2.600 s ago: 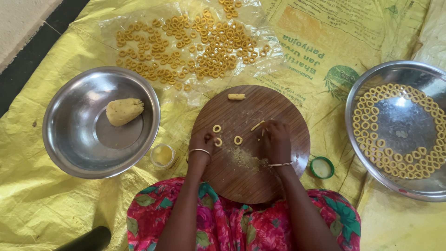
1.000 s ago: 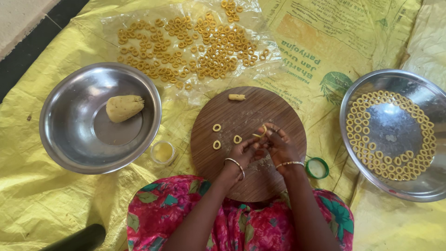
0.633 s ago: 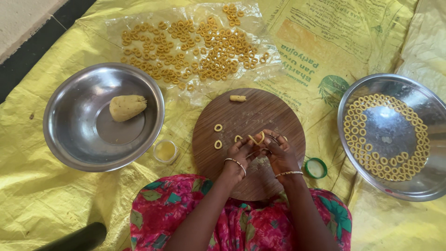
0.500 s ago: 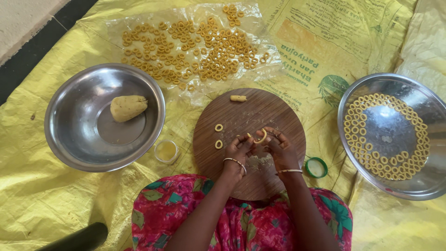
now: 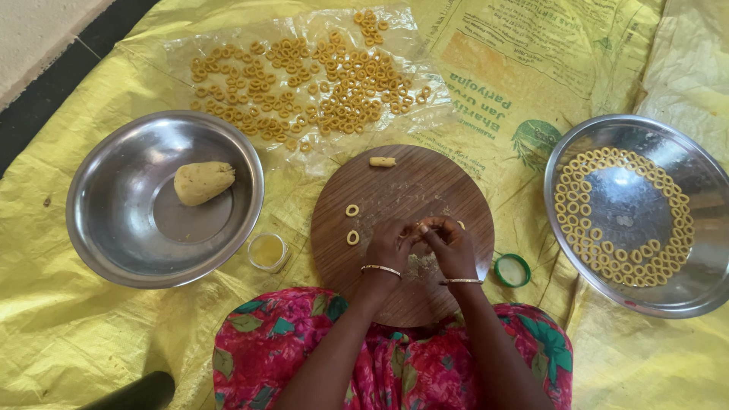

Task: The person rolls small pieces of dough into thin ropes on a wooden board, then joins the ends to form rings. The finished rings are placed into a metal tray. The person repeats this process with multiple pieces of dough.

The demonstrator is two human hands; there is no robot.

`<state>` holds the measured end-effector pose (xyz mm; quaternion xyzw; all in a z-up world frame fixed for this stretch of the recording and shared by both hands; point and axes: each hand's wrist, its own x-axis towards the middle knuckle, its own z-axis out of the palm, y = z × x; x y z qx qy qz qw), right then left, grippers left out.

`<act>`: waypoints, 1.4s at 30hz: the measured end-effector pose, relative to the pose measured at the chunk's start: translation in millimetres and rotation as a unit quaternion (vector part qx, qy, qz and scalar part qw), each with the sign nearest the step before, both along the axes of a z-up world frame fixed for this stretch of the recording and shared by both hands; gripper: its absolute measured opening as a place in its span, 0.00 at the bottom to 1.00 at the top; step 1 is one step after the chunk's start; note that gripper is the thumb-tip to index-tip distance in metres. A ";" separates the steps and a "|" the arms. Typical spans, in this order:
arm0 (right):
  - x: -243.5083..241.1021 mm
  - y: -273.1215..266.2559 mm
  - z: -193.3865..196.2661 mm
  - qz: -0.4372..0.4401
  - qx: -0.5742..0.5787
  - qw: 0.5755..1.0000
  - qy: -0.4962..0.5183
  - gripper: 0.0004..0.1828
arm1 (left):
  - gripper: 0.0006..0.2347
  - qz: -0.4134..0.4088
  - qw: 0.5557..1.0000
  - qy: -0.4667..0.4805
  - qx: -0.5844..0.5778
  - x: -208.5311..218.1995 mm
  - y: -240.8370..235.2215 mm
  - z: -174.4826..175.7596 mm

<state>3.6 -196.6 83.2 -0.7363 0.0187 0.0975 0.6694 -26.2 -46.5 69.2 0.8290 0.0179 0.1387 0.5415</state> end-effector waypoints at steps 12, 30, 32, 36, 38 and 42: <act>-24.4 -7.8 -8.6 0.051 -0.090 0.994 -0.014 0.11 | 0.14 0.025 0.736 0.324 -0.594 8.5 4.2 -39.6; -2.0 0.5 -31.0 -0.031 0.124 0.990 0.060 0.13 | 0.11 -0.013 0.852 0.239 -0.466 17.1 26.7 -27.1; -1.7 0.5 -32.1 -0.039 0.135 0.986 0.087 0.13 | 0.11 0.004 0.848 0.246 -0.469 18.0 27.6 -26.1; -0.1 -0.8 -38.4 -0.039 0.194 0.973 0.116 0.12 | 0.12 0.008 0.848 0.234 -0.475 18.1 27.6 -26.0; 0.8 -2.1 -42.2 -0.029 0.257 0.959 0.113 0.12 | 0.13 -0.006 0.846 0.232 -0.481 18.1 28.3 -26.2; 1.7 -4.8 -46.7 -0.016 0.269 0.957 0.103 0.12 | 0.12 -0.008 0.824 0.232 -0.516 16.6 28.8 -26.0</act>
